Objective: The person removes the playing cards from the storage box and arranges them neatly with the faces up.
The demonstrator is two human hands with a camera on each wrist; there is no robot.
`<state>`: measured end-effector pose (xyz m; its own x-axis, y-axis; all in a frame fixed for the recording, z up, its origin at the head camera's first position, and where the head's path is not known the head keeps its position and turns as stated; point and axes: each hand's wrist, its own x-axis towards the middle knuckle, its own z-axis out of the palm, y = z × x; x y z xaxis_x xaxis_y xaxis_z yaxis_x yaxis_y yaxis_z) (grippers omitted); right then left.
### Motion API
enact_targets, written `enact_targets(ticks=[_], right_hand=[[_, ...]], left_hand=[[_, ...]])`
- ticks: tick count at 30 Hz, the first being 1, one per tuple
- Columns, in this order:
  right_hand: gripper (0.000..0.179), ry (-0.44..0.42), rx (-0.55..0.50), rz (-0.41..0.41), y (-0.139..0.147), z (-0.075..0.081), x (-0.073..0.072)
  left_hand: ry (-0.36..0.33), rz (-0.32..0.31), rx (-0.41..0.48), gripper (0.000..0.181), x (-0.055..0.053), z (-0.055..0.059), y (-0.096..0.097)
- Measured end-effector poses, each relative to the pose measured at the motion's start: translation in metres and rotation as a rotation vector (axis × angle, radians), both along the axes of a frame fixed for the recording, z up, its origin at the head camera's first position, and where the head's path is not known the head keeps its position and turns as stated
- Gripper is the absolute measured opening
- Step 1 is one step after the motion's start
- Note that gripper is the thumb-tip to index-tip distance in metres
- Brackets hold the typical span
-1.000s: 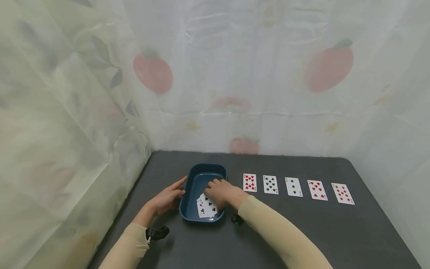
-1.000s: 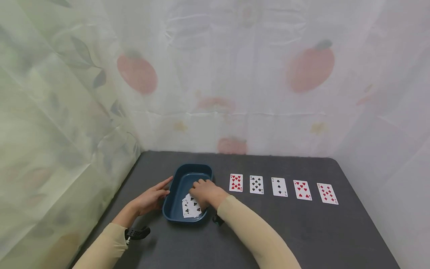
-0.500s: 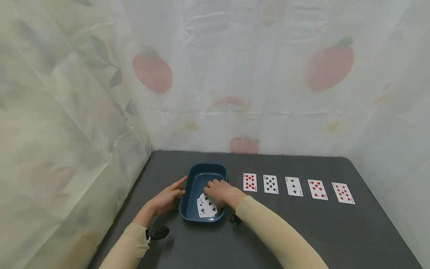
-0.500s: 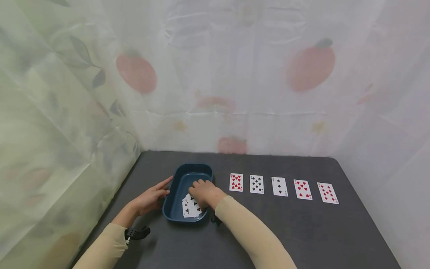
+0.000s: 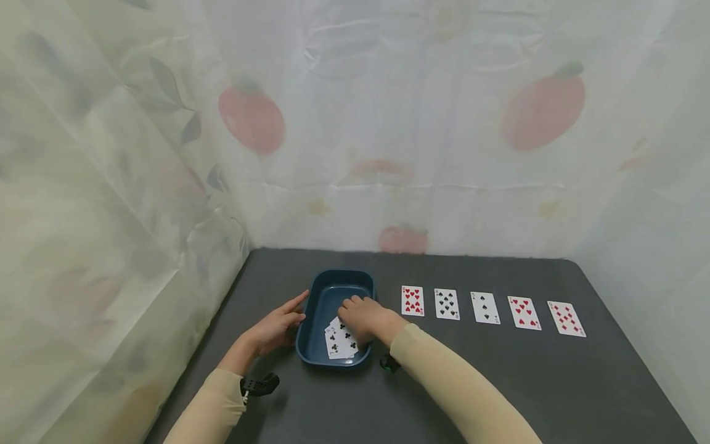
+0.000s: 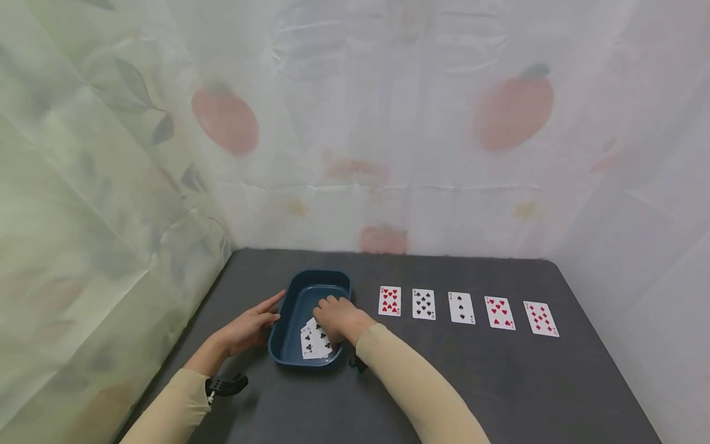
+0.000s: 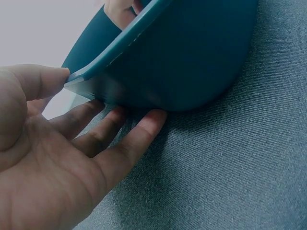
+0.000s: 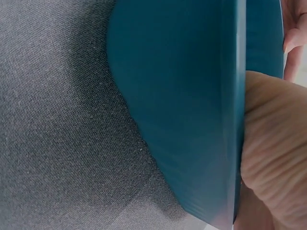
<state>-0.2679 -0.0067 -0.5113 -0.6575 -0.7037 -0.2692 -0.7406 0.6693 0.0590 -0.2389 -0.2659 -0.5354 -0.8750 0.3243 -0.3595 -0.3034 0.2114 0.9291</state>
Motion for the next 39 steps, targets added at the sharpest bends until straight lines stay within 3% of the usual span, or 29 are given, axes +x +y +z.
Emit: enact_targets(ticks=[23,32,39], right_hand=[[0.076,-0.053,-0.17,-0.013,0.007,-0.001,-0.004],[0.08,0.004,-0.326,-0.01,0.02,0.016,-0.008],[0.08,0.023,-0.427,-0.039,0.052,0.039,-0.01]], left_hand=[[0.001,0.026,-0.015,0.064,-0.001,0.001,0.002],[0.002,0.033,-0.028,0.063,-0.003,-0.003,0.001],[-0.004,0.042,-0.029,0.063,-0.003,-0.004,0.002]])
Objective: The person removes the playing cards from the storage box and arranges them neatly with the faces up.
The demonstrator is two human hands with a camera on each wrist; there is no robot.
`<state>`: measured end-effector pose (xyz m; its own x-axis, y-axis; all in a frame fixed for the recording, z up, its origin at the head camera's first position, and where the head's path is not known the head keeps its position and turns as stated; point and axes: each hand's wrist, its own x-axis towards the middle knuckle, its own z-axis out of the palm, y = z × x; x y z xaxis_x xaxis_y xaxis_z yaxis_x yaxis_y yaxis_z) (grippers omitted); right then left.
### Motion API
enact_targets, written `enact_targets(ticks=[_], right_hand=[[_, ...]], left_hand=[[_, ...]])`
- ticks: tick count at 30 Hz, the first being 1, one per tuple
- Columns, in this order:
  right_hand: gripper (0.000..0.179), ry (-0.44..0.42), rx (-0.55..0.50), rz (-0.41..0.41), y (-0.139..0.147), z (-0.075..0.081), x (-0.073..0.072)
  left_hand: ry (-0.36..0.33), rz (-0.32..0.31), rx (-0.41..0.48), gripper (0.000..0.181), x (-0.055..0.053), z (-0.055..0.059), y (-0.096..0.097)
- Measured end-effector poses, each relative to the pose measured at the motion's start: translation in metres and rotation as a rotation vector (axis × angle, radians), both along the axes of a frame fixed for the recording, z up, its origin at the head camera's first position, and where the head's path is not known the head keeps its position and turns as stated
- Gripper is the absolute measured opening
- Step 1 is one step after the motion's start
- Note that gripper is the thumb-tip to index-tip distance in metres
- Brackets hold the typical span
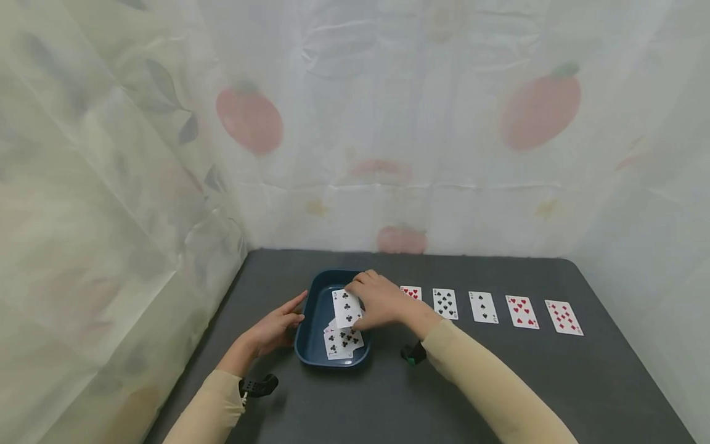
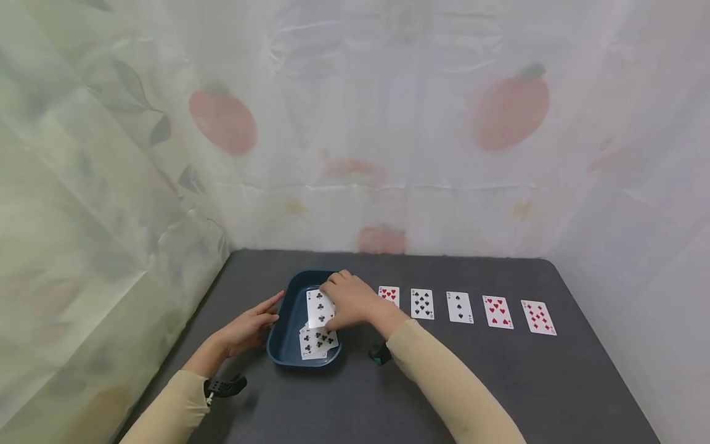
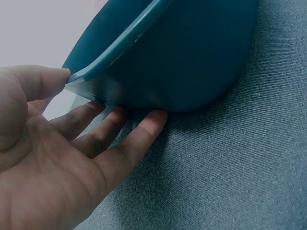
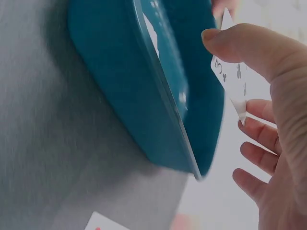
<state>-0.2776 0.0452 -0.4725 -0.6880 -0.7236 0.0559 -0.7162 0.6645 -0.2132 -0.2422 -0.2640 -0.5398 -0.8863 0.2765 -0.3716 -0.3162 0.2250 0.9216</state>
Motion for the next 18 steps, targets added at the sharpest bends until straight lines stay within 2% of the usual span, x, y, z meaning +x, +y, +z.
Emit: enact_targets(ticks=[10,18], right_hand=[[0.084,0.029,-0.062,-0.134,0.067,0.017,-0.003],[0.089,0.064,-0.049,-0.201,0.11,0.013,0.003]], left_hand=[[-0.007,-0.008,0.014,0.064,-0.001,0.003,0.002],[0.0,-0.014,0.018,0.064,-0.002,0.003,0.002]])
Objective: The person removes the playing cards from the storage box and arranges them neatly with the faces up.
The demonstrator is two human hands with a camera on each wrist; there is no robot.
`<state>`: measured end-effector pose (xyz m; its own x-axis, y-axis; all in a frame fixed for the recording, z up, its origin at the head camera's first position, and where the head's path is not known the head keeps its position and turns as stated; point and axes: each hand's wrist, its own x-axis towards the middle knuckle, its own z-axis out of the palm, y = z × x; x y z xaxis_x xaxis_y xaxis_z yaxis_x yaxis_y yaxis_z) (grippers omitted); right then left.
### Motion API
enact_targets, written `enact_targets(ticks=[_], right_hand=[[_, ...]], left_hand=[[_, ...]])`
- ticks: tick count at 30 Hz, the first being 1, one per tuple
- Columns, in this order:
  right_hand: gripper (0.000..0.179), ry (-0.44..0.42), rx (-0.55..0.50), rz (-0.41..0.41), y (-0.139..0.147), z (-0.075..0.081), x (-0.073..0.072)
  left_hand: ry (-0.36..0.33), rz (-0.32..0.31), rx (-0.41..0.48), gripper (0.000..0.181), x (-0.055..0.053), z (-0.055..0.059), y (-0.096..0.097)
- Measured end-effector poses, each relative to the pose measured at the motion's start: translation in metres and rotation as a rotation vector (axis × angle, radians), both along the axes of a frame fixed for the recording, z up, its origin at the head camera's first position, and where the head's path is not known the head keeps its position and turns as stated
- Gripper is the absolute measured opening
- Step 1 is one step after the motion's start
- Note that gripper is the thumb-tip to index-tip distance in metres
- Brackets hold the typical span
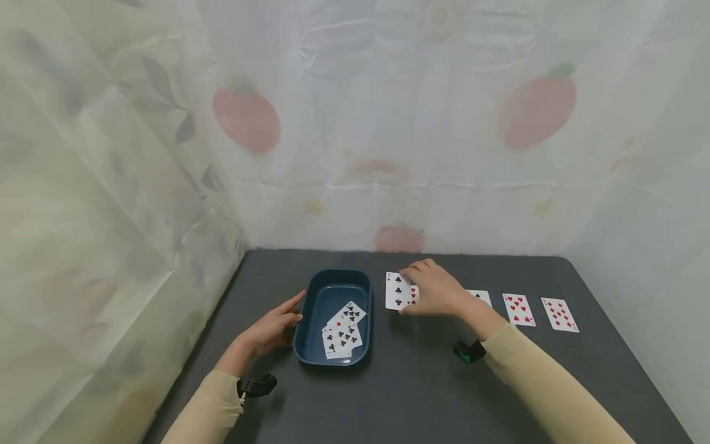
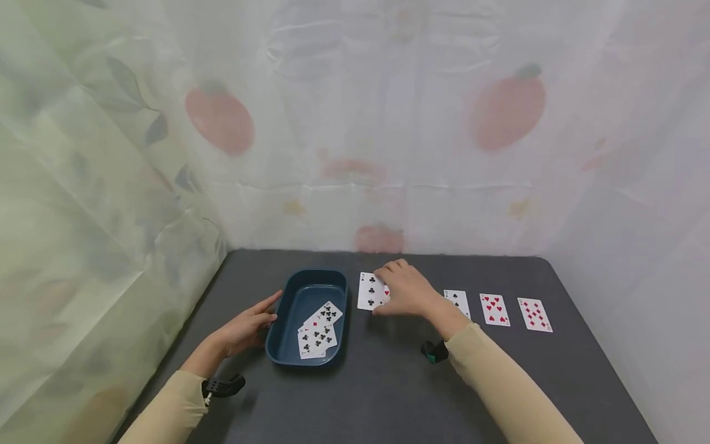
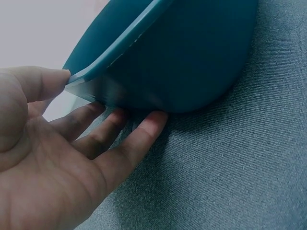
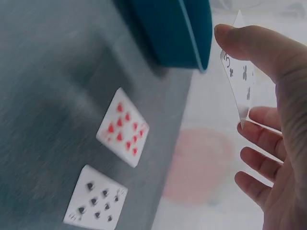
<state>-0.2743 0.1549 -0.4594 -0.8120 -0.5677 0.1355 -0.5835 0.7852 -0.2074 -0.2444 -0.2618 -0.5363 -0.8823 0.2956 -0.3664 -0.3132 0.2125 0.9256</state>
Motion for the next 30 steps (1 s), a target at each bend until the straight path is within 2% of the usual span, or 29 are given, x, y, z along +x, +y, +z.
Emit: enact_targets(ticks=[5,11,19,30], right_hand=[[0.091,0.031,0.033,-0.019,0.016,-0.012,0.009],[0.089,0.033,0.026,-0.016,0.025,-0.037,0.024],[0.087,0.005,0.033,-0.003,0.025,-0.062,0.04],[0.081,-0.017,0.057,-0.006,0.016,-0.085,0.057]], left_hand=[[0.006,-0.008,-0.002,0.064,0.0,-0.001,0.001],[0.011,-0.006,-0.004,0.064,0.001,-0.001,0.001],[0.011,-0.009,-0.004,0.064,0.001,-0.001,0.0],[0.01,-0.013,-0.001,0.064,0.002,-0.001,0.0]])
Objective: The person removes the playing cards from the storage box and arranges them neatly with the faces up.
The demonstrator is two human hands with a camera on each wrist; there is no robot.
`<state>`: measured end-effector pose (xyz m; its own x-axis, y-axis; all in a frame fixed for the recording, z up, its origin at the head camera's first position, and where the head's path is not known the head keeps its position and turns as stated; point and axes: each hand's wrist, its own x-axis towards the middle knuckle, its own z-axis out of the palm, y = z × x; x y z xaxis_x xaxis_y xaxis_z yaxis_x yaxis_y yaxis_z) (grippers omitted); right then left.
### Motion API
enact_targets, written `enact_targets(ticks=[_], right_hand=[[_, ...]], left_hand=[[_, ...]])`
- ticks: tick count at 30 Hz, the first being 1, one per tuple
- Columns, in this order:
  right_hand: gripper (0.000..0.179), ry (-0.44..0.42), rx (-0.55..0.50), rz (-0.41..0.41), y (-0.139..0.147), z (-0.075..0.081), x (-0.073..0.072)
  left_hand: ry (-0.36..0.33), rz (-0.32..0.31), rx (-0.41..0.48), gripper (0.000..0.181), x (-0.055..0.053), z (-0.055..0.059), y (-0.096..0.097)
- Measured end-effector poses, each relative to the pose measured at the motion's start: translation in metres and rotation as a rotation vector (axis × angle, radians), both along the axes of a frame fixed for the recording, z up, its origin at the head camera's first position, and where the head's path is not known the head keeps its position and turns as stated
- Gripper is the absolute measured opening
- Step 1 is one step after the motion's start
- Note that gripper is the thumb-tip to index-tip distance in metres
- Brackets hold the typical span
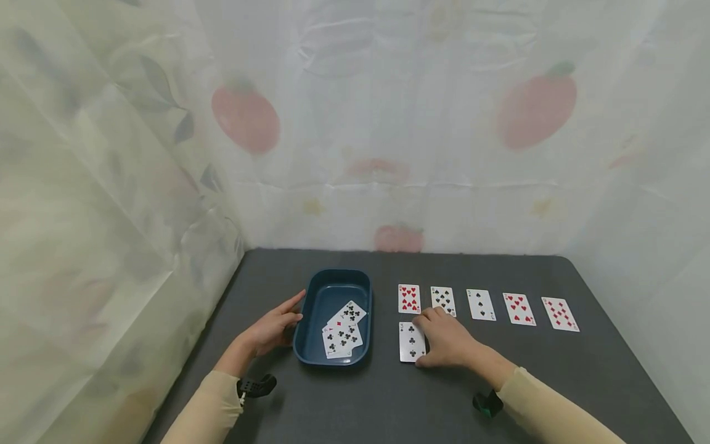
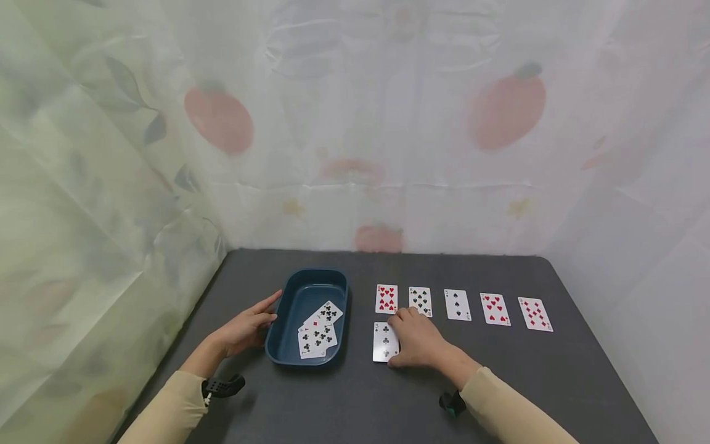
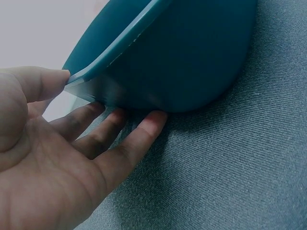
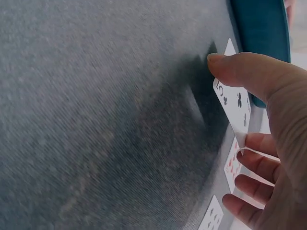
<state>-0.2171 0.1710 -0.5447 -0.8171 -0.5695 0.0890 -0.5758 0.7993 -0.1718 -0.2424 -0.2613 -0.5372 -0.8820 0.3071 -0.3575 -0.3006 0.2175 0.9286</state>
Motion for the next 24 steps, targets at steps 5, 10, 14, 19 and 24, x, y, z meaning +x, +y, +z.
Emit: enact_targets(ticks=[5,10,14,19,24], right_hand=[[0.078,-0.011,-0.016,-0.001,-0.0023,-0.0043,0.0027],[0.078,-0.027,-0.036,-0.004,-0.0024,-0.0059,0.003],[0.078,-0.057,-0.045,-0.018,-0.0018,-0.0072,0.0016],[0.078,-0.076,-0.048,-0.029,-0.0012,-0.0067,0.0003],[0.078,-0.084,-0.057,-0.028,-0.0015,-0.0056,-0.0001]], left_hand=[[0.0,-0.003,0.0,0.064,0.0003,-0.0002,-0.0006],[0.001,-0.003,0.002,0.065,0.0006,0.0,-0.0005],[-0.002,-0.005,0.006,0.065,0.0005,0.0005,-0.0002],[-0.005,-0.009,0.011,0.065,0.0009,0.0014,-0.0001],[-0.002,-0.004,0.007,0.064,0.0014,0.002,0.0004]])
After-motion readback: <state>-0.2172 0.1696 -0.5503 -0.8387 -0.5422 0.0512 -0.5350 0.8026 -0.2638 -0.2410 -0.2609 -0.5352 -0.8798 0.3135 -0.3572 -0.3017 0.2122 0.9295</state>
